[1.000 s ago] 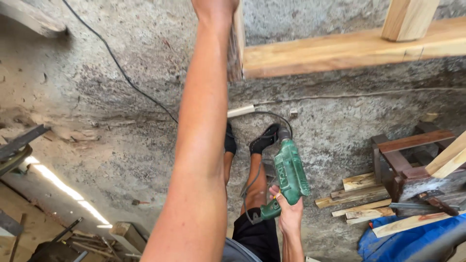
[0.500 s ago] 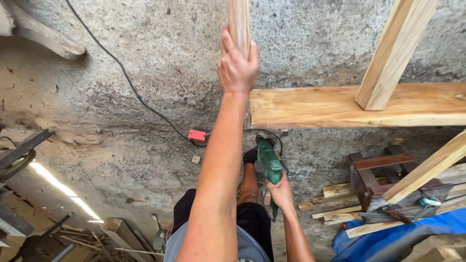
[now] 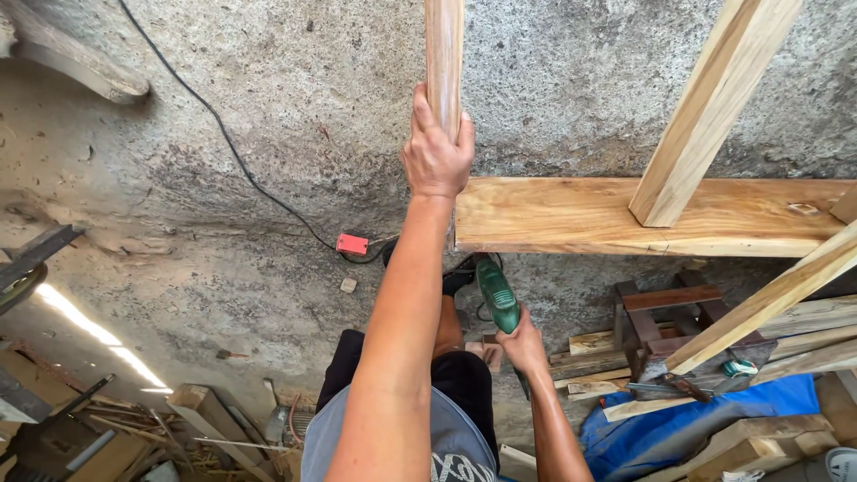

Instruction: Using an electric drill to create holes in wooden furniture components.

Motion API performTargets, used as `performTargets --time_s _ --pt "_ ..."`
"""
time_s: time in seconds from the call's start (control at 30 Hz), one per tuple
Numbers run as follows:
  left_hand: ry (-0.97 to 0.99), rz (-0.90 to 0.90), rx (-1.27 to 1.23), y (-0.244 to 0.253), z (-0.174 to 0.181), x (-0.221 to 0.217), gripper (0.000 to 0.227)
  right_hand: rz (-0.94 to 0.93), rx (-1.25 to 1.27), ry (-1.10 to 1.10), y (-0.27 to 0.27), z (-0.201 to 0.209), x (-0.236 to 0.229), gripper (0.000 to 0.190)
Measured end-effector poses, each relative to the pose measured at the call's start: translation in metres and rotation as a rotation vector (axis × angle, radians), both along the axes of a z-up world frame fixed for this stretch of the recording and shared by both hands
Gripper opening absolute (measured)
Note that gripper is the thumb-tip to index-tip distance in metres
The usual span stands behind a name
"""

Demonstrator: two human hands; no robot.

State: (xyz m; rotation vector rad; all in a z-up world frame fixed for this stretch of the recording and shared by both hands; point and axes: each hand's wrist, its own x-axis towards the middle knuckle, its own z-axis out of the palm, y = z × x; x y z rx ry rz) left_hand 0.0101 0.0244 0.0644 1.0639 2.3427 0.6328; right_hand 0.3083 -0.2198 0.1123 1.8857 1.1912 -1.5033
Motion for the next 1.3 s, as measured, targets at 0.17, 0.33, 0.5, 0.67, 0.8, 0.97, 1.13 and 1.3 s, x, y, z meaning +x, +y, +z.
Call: performTargets --time_s 0.17,0.33,0.5,0.67,0.8,0.97,1.13,1.3 --pt "-0.023 0.023 -0.028 0.002 0.009 0.001 0.076 0.012 -0.021 -0.011 0.013 0.003 -0.009 0.085" --pt "0.012 0.024 0.025 0.001 0.007 0.002 0.076 0.035 0.007 0.017 0.005 -0.001 -0.011 0.086" --pt "0.010 0.039 0.030 0.001 0.009 0.003 0.076 0.016 -0.035 0.035 0.005 0.004 -0.018 0.085" --pt "-0.001 0.038 0.017 0.002 0.010 0.002 0.077 0.014 -0.037 0.045 0.003 0.004 -0.019 0.088" --pt "0.017 0.032 0.032 0.002 0.008 0.003 0.077 0.002 -0.076 0.020 0.003 0.005 -0.019 0.090" --pt "-0.053 0.026 -0.068 0.002 0.007 0.000 0.077 -0.022 -0.056 0.031 0.009 0.009 -0.022 0.091" --pt "0.069 -0.044 0.099 -0.005 -0.002 0.000 0.078 -0.187 -0.125 -0.035 0.026 0.034 -0.036 0.095" --pt "-0.130 0.004 -0.131 0.000 0.007 -0.003 0.077 -0.107 -0.004 -0.021 -0.016 0.011 -0.012 0.087"
